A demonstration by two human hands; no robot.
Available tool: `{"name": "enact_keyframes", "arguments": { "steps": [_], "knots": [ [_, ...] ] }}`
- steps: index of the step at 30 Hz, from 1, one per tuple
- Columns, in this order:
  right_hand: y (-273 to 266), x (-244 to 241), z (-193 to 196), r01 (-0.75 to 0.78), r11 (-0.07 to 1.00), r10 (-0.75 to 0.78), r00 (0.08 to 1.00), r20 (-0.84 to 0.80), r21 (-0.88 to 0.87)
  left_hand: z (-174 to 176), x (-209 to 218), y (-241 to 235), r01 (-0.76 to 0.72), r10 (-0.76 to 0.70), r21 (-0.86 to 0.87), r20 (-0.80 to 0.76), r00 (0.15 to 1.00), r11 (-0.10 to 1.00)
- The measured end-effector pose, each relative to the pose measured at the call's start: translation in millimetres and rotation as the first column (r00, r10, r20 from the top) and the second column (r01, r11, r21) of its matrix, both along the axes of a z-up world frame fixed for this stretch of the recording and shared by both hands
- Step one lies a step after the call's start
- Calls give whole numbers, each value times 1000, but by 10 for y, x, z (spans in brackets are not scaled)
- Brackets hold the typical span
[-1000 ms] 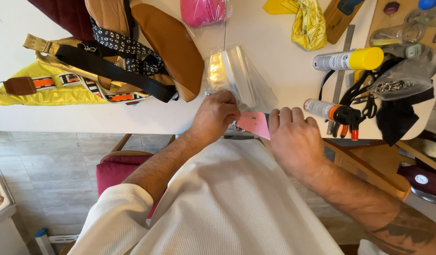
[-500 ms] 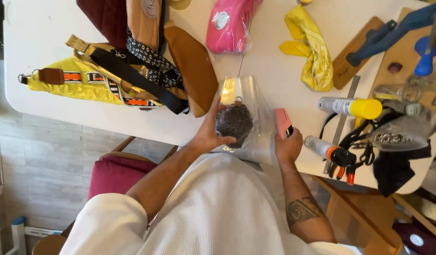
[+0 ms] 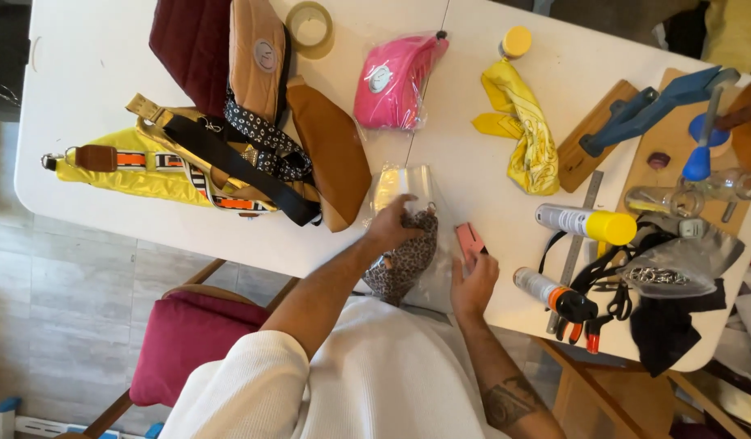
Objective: The person places a leopard-print fanny pack into a clear plastic bag and seals it with a pink stapler. Then the person picks up a maroon fanny pack, adjusts its strap, and places it into another clear plastic bag.
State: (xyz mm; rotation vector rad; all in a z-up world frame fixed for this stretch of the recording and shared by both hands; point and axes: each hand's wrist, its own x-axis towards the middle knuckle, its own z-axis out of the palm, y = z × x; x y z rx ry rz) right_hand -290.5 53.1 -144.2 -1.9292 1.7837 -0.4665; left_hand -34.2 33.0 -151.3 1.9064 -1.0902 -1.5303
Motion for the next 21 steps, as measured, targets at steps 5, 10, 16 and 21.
{"name": "enact_keyframes", "arguments": {
  "steps": [5,10,16,21],
  "knots": [
    [223,-227,-216,82,422,-696,667,265,903,1020,-206,121,217,-161,-662,146,976,718],
    [-402,73,-8,-365,228,-882,316,350,903,1765,-101,300,311,-30,-946,310,950,92],
    [-1540,565,55,-274,610,-752,97,652,744,1407,161,224,558,157,-829,557,816,40],
    [-2367,960,136,-140,794,-538,291,791,591,844,125,728,591,-53,-740,609,791,322]
  ]
}}
